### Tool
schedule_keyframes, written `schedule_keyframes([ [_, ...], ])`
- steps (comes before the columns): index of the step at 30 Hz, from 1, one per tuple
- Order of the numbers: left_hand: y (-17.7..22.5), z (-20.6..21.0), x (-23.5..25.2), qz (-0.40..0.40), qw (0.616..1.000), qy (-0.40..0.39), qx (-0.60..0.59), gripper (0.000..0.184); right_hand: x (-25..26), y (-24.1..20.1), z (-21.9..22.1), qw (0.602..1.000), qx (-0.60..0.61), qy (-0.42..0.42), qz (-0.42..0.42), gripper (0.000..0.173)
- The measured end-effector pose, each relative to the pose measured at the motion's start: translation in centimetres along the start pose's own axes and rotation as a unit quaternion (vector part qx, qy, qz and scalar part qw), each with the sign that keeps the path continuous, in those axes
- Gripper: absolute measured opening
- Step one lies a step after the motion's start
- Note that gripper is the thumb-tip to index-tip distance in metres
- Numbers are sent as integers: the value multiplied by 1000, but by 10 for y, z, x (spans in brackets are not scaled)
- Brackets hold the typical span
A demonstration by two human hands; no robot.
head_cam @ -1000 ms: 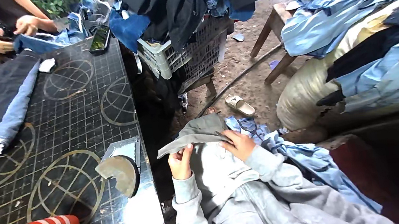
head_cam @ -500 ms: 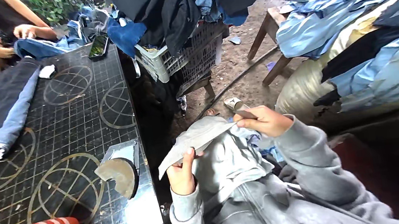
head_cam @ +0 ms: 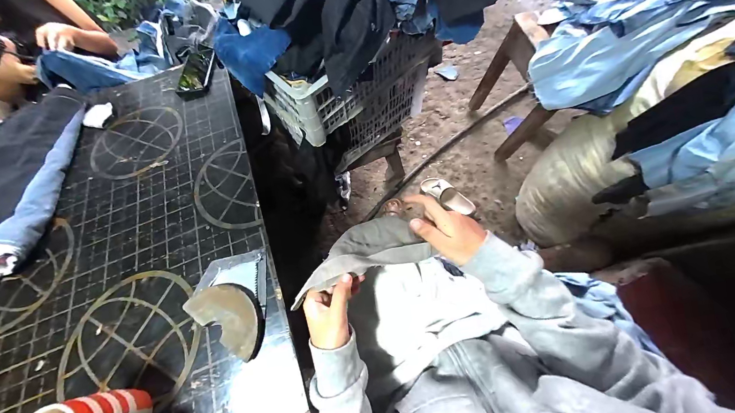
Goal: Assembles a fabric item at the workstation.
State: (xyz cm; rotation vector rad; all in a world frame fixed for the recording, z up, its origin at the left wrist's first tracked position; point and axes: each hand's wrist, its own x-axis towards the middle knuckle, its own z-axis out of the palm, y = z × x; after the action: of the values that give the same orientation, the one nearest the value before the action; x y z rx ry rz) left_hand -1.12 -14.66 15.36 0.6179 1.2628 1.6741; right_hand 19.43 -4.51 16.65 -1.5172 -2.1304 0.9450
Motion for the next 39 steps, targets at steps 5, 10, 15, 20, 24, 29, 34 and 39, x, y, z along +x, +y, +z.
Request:
schedule_keyframes([
  [5, 5, 4, -2, -7, 1000, 3, -6, 19, -26, -32, 13, 989, 43, -13, -140, 59],
  [10, 6, 8, -6, 7, 1000, -3, 1, 20, -38, -38, 41, 973, 17, 18, -230, 46],
  [15, 7, 10, -8, 1, 1000, -13, 7, 20, -37, -30, 49, 974, 28, 78, -211, 44],
  [20, 4, 9, -6, 14, 1000, -9, 14, 19, -23, -15, 15, 979, 171, -60, -96, 48],
  [24, 2, 9, -4, 22, 1000, -6, 9, 20, -3, -33, -36, 889, 441, 87, -85, 50],
  [29, 6, 9, -6, 22, 1000, -11, -10, 18, -6, -52, -33, 908, 350, 137, -187, 58],
  [34, 5, 12, -9, 20, 999, 12, -42, 21, -39, -42, 25, 961, 97, 24, -258, 51],
  [39, 5, 14, -13, 18, 998, 5, -58, 23, -48, -33, 41, 964, 18, 61, -260, 48],
])
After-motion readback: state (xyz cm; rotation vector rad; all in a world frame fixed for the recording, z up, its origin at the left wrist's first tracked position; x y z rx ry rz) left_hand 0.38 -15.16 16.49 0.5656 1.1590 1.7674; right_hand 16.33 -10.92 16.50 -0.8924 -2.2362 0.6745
